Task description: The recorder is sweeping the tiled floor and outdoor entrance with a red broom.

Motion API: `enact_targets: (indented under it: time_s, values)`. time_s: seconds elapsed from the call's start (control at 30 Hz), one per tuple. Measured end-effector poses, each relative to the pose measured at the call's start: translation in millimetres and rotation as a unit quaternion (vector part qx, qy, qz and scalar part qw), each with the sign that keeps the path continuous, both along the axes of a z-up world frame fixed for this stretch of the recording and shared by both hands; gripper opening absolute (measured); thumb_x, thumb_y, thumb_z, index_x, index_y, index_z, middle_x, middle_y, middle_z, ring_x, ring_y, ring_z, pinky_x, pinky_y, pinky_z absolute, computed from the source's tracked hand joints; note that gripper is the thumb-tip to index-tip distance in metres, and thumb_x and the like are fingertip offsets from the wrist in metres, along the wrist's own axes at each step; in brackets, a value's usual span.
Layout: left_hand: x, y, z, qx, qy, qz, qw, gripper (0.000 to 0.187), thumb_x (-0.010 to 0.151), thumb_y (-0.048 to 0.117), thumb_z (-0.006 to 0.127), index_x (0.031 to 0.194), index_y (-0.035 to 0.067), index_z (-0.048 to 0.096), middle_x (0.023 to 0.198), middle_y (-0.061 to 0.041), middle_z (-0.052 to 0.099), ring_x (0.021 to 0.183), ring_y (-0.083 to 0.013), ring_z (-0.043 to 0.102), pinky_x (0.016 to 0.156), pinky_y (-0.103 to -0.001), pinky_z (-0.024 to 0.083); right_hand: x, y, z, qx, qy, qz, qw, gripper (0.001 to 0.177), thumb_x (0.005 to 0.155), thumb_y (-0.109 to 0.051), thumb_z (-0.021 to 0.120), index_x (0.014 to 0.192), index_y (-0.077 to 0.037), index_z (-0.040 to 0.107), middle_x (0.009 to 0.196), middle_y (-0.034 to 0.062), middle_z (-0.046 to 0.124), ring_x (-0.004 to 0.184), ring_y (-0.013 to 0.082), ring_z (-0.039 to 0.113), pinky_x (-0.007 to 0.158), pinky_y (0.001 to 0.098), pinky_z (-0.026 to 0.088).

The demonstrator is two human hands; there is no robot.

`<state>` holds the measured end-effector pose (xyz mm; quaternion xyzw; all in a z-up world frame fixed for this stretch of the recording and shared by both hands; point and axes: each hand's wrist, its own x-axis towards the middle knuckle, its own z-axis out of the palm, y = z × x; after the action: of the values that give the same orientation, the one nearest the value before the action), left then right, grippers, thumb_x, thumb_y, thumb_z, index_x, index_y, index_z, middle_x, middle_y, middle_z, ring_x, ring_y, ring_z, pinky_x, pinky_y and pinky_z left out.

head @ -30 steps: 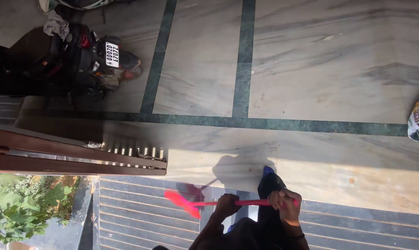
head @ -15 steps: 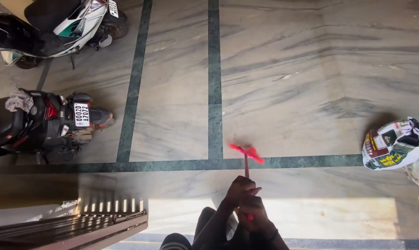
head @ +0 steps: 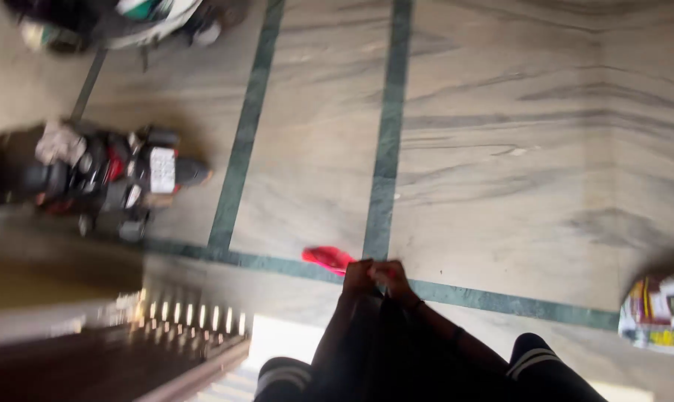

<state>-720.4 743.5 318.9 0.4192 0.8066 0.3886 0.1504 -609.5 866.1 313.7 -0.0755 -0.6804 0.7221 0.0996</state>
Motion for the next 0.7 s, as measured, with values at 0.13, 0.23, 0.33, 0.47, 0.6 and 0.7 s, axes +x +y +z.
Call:
enact_targets:
  time_s: [0.13,0.23,0.33,0.47,0.6,0.7]
  values:
    - [-55,7,-11,-0.068,-0.046,0.124,0.989,0.032,0.079,0.042,0.075,0.074,0.011,0.07,0.075,-0.018,0.07,0.075,-0.0415,0.069,0.069,-0.051,0.056,-99,42,71,-0.159,-0.034,-0.046,0.986,0.028,0.089,-0.014,0.056,0.063,-0.004,0.058,0.059,0.0013,0.055,0.053,0.0089,0.045,0.052,0.0283,0.038]
    - [-84,17,-6,-0.134,-0.081,0.11,0.982,0.035,0.08,0.049,0.074,0.073,0.015,0.074,0.074,-0.016,0.071,0.075,-0.0403,0.071,0.073,-0.05,0.057,-137,63,93,-0.301,-0.028,-0.083,0.95,0.035,0.093,-0.011,0.056,0.06,-0.007,0.044,0.055,0.0022,0.043,0.049,0.0135,0.038,0.053,0.0323,0.035]
    - [-116,55,-13,-0.177,-0.114,0.074,0.975,0.03,0.079,0.051,0.071,0.084,0.021,0.078,0.078,-0.014,0.073,0.078,-0.0381,0.073,0.074,-0.05,0.058,-168,103,103,-0.34,-0.028,-0.084,0.936,0.04,0.095,-0.01,0.056,0.059,-0.009,0.038,0.053,0.0023,0.039,0.049,0.0158,0.037,0.054,0.0333,0.036]
    - [-183,114,-76,-0.219,-0.04,-0.022,0.975,0.037,0.08,0.057,0.068,0.104,0.029,0.076,0.094,-0.007,0.077,0.083,-0.0342,0.074,0.073,-0.051,0.057,-216,147,112,-0.23,-0.035,-0.06,0.971,0.035,0.098,-0.011,0.057,0.064,-0.004,0.049,0.06,0.0038,0.048,0.055,0.0144,0.042,0.057,0.0306,0.037]
    - [-271,198,-54,-0.199,-0.084,-0.037,0.976,0.032,0.086,0.053,0.065,0.091,0.023,0.073,0.088,-0.007,0.076,0.084,-0.0322,0.074,0.072,-0.048,0.057,-277,211,159,-0.04,-0.163,0.011,0.986,0.033,0.104,-0.011,0.065,0.076,0.004,0.063,0.068,0.0051,0.049,0.065,0.0113,0.041,0.059,0.0283,0.03]
    - [-350,261,-6,-0.139,-0.044,-0.073,0.987,0.03,0.091,0.043,0.062,0.077,0.017,0.069,0.081,-0.008,0.072,0.082,-0.033,0.072,0.072,-0.047,0.056,-341,247,191,0.121,0.04,0.039,0.991,0.014,0.096,-0.004,0.067,0.085,0.003,0.062,0.076,0.0083,0.06,0.068,0.0155,0.058,0.07,0.0308,0.047]
